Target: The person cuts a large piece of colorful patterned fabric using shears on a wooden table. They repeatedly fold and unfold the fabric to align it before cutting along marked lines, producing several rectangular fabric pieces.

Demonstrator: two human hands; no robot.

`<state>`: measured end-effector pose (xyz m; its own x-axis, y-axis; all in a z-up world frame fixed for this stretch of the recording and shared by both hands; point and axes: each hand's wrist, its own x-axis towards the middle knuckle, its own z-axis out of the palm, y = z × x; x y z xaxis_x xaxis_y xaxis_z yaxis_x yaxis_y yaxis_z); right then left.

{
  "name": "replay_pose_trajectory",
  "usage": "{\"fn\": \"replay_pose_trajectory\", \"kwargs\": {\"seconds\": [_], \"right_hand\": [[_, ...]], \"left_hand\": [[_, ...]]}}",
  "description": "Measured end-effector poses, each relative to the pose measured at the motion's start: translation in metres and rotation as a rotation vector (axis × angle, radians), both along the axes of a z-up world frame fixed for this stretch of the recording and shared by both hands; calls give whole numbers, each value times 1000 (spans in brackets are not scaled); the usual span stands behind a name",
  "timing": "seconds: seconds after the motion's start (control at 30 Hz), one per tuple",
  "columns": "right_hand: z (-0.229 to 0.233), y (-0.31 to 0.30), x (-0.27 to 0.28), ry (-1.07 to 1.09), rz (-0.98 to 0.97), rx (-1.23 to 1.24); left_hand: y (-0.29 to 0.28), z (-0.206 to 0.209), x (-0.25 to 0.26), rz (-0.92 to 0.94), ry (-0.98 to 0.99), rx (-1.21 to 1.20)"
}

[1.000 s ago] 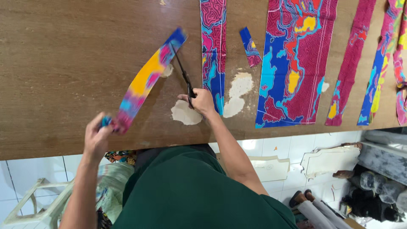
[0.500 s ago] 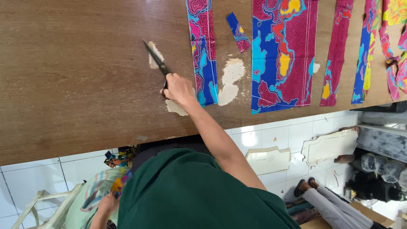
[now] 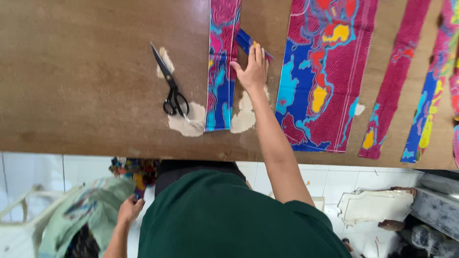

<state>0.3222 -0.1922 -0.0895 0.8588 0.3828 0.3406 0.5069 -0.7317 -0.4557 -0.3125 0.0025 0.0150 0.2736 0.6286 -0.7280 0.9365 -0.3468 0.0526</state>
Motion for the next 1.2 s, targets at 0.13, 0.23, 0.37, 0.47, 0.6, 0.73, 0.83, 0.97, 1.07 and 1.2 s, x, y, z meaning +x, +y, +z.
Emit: {"fn": "replay_pose_trajectory", "kwargs": {"seconds": [0.13,0.23,0.37,0.47,0.6,0.73,0.83,0.97,1.07,1.2], "right_hand": [[15,9,-3,175,-1,122],[21,-19,12,191,-14,112],[33,-57,19,179,-151,310],[68,-38,-45,531,-209,704],[125,32,-217,720,692,491],[135,45,-281,590,905,349],[117,2,-251,503,302,114],[106,-22,-229,344,-22,-84],[103,-20,-251,302,128,-166],[81,-24,-259,224,112,-135]], "left_hand": [[-34,2,-12,37,63,17],[-42,16,-40,58,230,23],[-38,27,-65,-111,299,139],[-22,17,-53,-309,16,149],[1,-18,-8,-82,-8,-257],[29,-35,24,-542,-239,-323],[45,-23,50,-1166,34,-111],[66,32,106,-1269,24,-185],[59,70,157,-1090,-178,-323],[37,87,216,-814,-542,-534]]}}
